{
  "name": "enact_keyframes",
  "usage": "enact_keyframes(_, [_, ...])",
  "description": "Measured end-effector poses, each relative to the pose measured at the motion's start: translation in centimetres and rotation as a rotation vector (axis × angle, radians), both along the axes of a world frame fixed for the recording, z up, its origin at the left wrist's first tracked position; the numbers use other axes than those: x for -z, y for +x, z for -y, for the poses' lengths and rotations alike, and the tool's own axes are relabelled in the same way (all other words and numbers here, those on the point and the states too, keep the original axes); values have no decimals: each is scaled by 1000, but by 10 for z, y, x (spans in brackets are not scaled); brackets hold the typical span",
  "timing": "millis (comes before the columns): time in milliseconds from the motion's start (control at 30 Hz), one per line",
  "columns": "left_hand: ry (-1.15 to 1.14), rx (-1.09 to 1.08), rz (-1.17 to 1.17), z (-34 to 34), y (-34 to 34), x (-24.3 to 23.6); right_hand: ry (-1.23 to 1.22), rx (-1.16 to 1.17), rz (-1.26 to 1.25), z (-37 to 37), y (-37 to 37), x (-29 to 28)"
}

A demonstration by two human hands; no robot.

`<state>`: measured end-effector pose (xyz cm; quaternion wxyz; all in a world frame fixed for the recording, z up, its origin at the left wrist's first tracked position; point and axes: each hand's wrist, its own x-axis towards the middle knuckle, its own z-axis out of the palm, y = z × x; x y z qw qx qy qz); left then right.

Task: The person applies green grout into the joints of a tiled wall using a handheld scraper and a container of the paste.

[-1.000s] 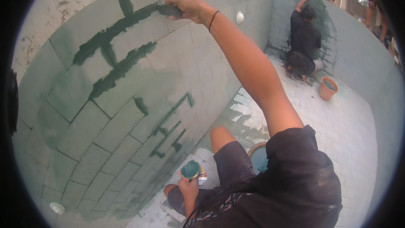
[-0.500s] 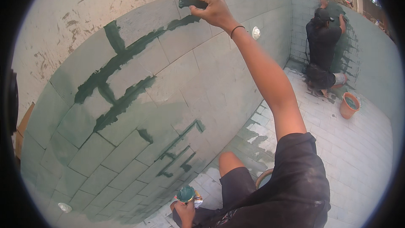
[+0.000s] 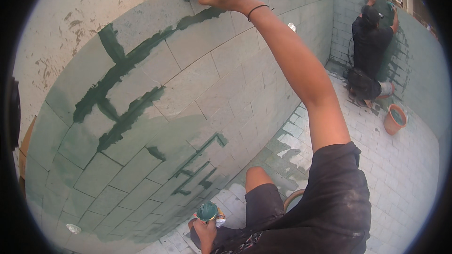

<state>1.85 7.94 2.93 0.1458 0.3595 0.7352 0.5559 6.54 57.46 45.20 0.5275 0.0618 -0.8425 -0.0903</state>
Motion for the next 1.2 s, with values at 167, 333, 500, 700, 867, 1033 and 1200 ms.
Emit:
enact_keyframes(167, [-54, 2, 9, 0, 1, 0, 139, 73, -86, -14, -1, 3])
enact_keyframes(333, [-17, 14, -5, 8, -6, 21, 108, 71, -126, -16, 10, 6])
enact_keyframes(500, [-56, 7, 48, 10, 0, 6, -35, -12, -112, 17, -1, 7])
enact_keyframes(700, [-36, -19, 27, 9, 1, 5, 17, 47, -50, 0, 2, 6])
enact_keyframes(867, [-35, -28, 16, 11, -3, 13, 88, 69, -72, -6, 6, 8])
enact_keyframes(1033, [-43, -26, 37, 10, 1, 12, 93, 65, -92, 9, -3, 28])
enact_keyframes(1200, [-48, 4, 65, 13, -4, 24, 158, 157, -97, -5, 11, 22])
